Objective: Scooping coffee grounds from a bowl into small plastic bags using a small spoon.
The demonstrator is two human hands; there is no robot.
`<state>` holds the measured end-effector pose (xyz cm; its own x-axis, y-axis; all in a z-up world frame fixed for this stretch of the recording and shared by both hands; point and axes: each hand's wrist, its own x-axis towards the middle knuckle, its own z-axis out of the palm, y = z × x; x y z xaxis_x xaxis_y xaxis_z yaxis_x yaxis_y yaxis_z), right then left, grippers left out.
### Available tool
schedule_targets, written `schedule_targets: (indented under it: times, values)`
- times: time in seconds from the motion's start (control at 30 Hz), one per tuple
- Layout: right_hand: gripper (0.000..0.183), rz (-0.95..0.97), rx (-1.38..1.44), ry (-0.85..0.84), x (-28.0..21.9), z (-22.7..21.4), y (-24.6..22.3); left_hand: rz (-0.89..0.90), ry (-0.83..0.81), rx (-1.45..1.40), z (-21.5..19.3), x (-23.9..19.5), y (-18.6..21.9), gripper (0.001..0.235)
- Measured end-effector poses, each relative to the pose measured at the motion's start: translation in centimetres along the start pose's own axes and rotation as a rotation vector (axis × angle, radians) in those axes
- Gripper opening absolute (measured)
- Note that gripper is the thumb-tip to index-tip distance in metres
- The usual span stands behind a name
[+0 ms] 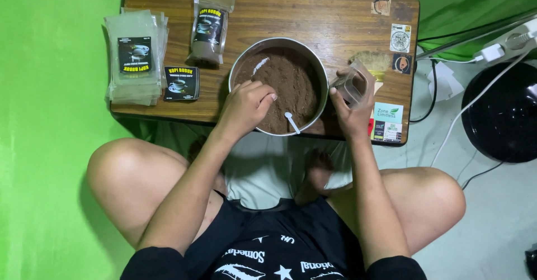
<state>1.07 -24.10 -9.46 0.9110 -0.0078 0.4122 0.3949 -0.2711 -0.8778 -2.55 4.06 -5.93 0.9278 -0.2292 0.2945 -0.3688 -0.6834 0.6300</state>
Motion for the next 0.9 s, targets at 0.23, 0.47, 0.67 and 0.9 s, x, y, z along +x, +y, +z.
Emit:
schedule_targets:
  times: [0.23, 0.47, 0.67, 0.9]
  values:
    - [0.070, -0.123, -0.107, 0.073, 0.8, -0.8, -4.4, 0.011, 0.007, 0.008, -0.5, -0.5, 0.3, 0.015]
    - [0.085, -0.033, 0.168, -0.092, 0.4, -0.7, -1.1, 0.039, -0.001, 0.032, -0.5, -0.8, 0.9, 0.018]
    - [0.087, -0.100, 0.029, -0.063, 1.2, -1.2, -3.0, 0.049, 0.013, 0.053, -0.7, -0.9, 0.4, 0.017]
    - [0.092, 0.013, 0.128, -0.113, -0.1, -0.9, -1.1, 0.078, 0.028, 0.102, -0.8, -1.3, 0.0, 0.016]
